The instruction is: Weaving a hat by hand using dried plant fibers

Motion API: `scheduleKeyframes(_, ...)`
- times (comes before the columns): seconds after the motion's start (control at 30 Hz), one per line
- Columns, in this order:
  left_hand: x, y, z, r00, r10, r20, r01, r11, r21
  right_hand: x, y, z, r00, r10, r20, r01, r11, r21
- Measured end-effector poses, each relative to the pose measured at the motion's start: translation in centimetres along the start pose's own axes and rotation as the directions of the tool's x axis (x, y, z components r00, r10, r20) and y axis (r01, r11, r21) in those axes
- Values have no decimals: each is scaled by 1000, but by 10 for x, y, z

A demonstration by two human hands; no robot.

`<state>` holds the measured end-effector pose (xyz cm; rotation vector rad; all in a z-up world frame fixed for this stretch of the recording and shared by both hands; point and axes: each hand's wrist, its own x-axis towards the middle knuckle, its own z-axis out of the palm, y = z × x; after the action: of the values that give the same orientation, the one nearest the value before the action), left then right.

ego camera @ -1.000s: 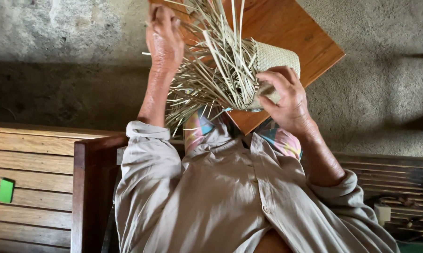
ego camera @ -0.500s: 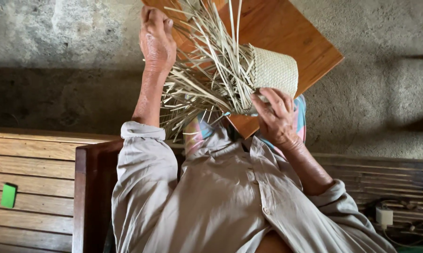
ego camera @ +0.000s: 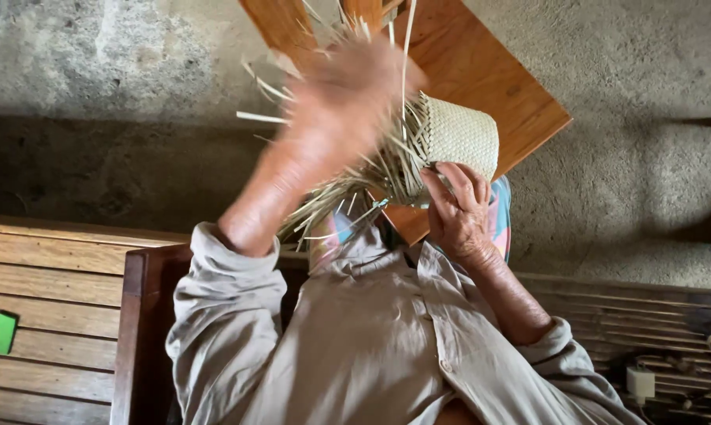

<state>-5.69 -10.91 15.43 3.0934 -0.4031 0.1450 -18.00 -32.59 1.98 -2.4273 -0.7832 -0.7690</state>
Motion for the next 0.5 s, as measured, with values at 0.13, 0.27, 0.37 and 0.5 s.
scheduleKeyframes(0.13,-24,48,50,718,693,57,-695,711,105,-8,7,15,989,-9,-147,18,998,57)
scheduleKeyframes(0.27,-14,34,78,746,660,88,-666,736,120,-6,7,16,988,0,-153,15,995,94)
scheduleKeyframes(0.37,-25,29,71,764,644,36,-625,726,288,-8,4,13,990,18,-140,-3,995,104)
scheduleKeyframes(0.5,-23,23,90,713,689,-131,-599,696,397,-7,7,14,989,1,-150,15,994,106)
